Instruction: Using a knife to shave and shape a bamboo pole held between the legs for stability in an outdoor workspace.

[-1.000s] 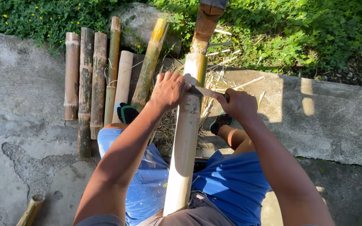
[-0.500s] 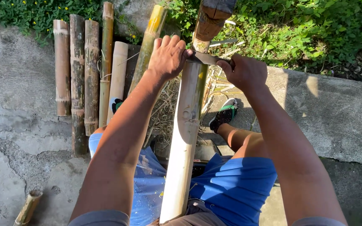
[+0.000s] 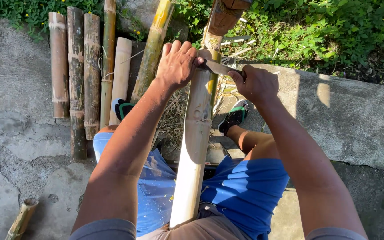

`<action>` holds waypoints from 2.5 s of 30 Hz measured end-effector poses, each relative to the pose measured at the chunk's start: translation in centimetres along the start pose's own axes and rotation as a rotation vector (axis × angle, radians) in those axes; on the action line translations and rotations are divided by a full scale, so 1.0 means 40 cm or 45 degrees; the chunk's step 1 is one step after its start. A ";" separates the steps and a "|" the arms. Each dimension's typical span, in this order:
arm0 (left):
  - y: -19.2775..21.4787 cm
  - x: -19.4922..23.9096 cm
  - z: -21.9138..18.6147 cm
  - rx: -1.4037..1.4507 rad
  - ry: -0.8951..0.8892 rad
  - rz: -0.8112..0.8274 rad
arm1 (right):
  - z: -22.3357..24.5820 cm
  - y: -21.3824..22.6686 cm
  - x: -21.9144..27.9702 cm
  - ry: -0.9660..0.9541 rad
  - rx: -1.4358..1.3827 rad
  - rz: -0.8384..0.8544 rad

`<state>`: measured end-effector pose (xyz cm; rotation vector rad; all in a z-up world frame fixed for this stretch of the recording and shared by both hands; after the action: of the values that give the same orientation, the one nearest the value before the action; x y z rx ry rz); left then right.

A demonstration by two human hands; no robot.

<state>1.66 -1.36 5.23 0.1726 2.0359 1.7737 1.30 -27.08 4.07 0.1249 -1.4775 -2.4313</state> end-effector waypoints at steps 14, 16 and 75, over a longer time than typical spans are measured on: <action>0.142 0.262 -0.137 -0.059 0.095 0.142 | 0.095 -0.005 0.269 0.001 -0.044 0.076; 0.131 0.258 -0.135 0.013 0.120 0.210 | 0.083 -0.008 0.264 0.006 -0.053 0.111; -0.022 -0.065 0.002 -0.292 -0.056 0.098 | -0.098 -0.107 -0.042 0.050 -0.180 -0.143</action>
<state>4.19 -2.42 5.01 0.2202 1.8006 2.0154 2.92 -28.09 -1.65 0.2299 -1.3105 -2.5973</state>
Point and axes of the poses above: each hand's wrist, its own x-axis away from the middle knuckle, its own y-axis out of the back of the hand, z = x × y, the point moved 4 cm from there along -x, towards the middle knuckle, and after that the axes turned 13 degrees about -x, right-handed, at the moved point
